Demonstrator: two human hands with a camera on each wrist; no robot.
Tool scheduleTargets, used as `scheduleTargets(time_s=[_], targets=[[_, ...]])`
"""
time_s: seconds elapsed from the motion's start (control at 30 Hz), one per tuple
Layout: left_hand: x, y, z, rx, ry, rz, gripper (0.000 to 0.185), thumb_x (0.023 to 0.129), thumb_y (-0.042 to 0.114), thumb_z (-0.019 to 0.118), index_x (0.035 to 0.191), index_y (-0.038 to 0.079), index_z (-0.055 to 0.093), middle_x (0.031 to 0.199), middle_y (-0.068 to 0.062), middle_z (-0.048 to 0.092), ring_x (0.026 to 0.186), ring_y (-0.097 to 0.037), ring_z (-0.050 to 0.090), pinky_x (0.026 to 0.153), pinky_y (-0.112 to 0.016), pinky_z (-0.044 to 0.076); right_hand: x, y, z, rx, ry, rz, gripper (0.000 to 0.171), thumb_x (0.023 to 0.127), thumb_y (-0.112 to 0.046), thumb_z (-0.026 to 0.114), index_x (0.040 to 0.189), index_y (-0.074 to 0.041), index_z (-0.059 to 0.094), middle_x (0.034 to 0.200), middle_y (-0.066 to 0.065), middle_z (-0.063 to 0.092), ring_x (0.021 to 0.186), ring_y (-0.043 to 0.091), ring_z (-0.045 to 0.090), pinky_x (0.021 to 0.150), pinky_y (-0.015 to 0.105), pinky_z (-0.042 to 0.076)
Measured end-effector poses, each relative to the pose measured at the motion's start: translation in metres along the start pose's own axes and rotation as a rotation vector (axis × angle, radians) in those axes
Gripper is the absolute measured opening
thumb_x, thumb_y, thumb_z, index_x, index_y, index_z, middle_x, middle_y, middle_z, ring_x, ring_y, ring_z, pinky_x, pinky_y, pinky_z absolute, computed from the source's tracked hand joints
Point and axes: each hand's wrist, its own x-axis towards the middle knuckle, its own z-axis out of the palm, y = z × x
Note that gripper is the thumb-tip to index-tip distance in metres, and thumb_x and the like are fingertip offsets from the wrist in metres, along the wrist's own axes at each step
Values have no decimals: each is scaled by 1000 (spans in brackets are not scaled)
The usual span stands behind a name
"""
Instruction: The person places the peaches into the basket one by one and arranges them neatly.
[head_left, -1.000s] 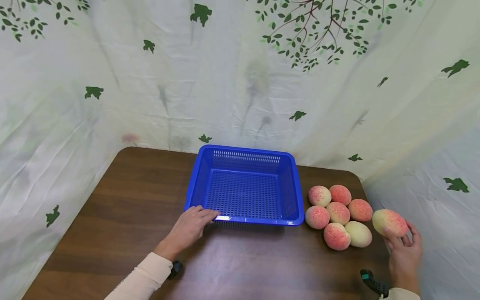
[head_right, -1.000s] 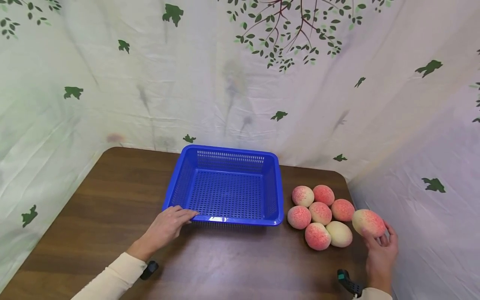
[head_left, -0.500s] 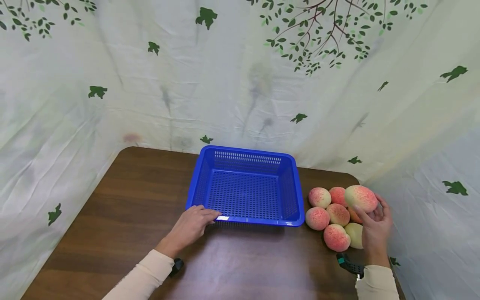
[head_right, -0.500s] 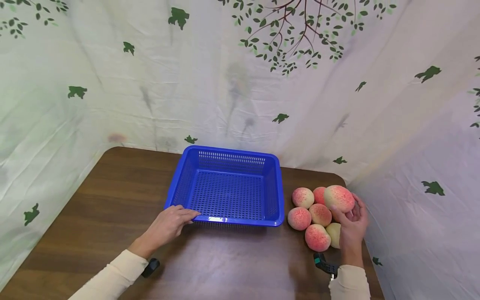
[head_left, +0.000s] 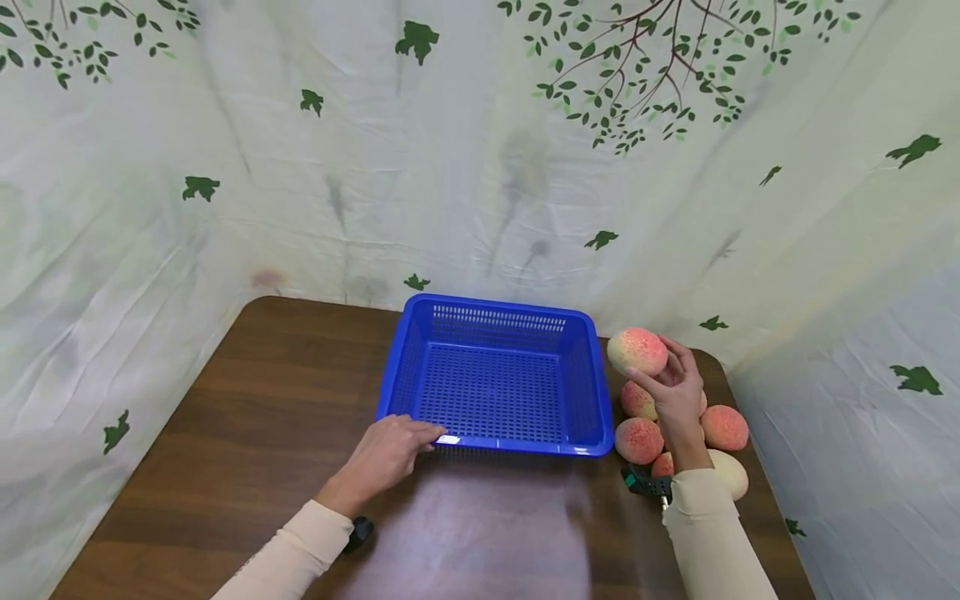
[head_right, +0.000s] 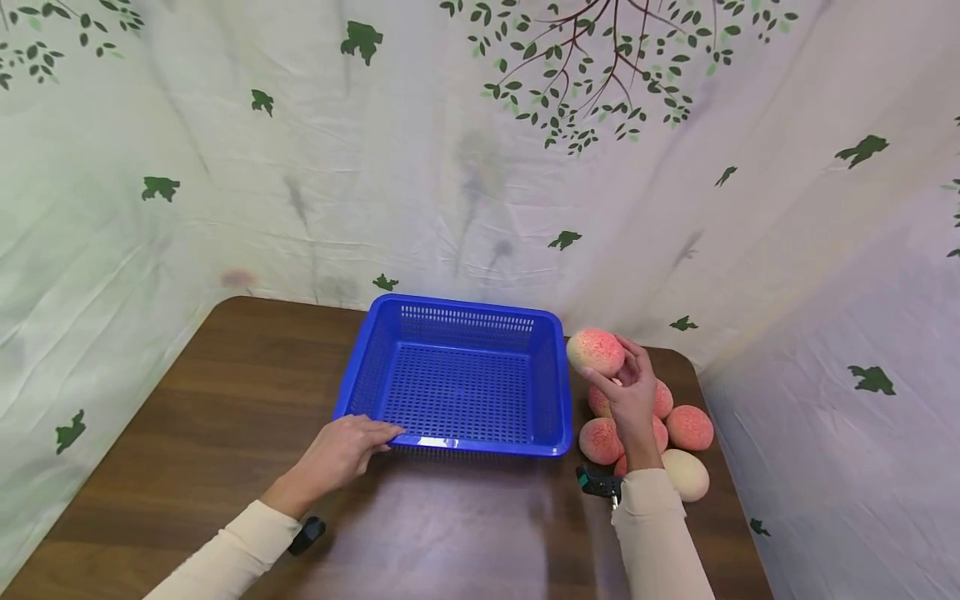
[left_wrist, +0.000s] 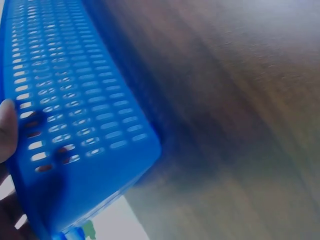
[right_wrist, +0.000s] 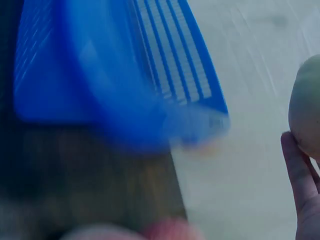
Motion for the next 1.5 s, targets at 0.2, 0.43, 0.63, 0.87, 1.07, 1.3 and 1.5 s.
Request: scheduleTargets(time_s=[0.2, 0.43, 0.63, 0.87, 1.07, 1.3, 1.5], targets=[[5, 0, -4, -45, -32, -25, 27, 78, 11, 75, 105, 14, 75, 100, 5, 73, 78, -18, 67, 66, -32, 52, 21, 3, 41, -30, -75, -32, 69, 77, 11, 74, 137, -6, 44, 124, 3, 56, 108, 13, 60, 83, 19, 50], [3, -1, -4, -48, -25, -19, 26, 78, 11, 75, 104, 14, 76, 99, 4, 74, 75, -18, 67, 65, -33, 51, 37, 8, 85, 0, -124, -35, 69, 76, 14, 72, 136, -5, 44, 120, 4, 56, 102, 15, 62, 78, 21, 51], [1, -2, -4, -31, -23, -2, 26, 77, 10, 76, 103, 13, 76, 99, 3, 74, 76, -18, 66, 66, -33, 51, 45, 13, 120, 13, -172, -1, 67, 76, 11, 74, 134, -10, 46, 120, 7, 54, 107, 22, 60, 81, 23, 51], [-2, -2, 0, -41, -11, 21, 27, 77, 9, 76, 103, 13, 76, 99, 3, 74, 75, -18, 63, 65, -31, 49, 47, 29, 155, -74, -242, 52, 72, 77, 7, 74, 141, -10, 45, 133, 15, 49, 120, 31, 53, 90, 33, 49], [-4, -3, 3, -36, 3, 38, 27, 76, 9, 76, 103, 13, 76, 99, 3, 74, 76, -18, 63, 64, -32, 48, 45, 54, 181, -116, -287, 120, 73, 74, 8, 76, 139, -8, 47, 135, 19, 49, 121, 34, 53, 95, 44, 47], [-2, -6, 1, -30, 11, 45, 27, 74, 9, 78, 100, 15, 76, 98, 5, 73, 75, -18, 62, 63, -31, 47, 42, 78, 208, -200, -358, 164, 66, 74, 5, 78, 132, -8, 51, 124, 20, 56, 108, 35, 60, 86, 42, 50], [2, -4, -4, -57, -8, 50, 25, 74, 9, 77, 99, 14, 76, 98, 6, 73, 78, -18, 63, 64, -30, 47, 36, 102, 222, -340, -392, 187, 65, 71, -2, 82, 128, -13, 54, 121, 16, 59, 99, 30, 62, 83, 42, 51]])
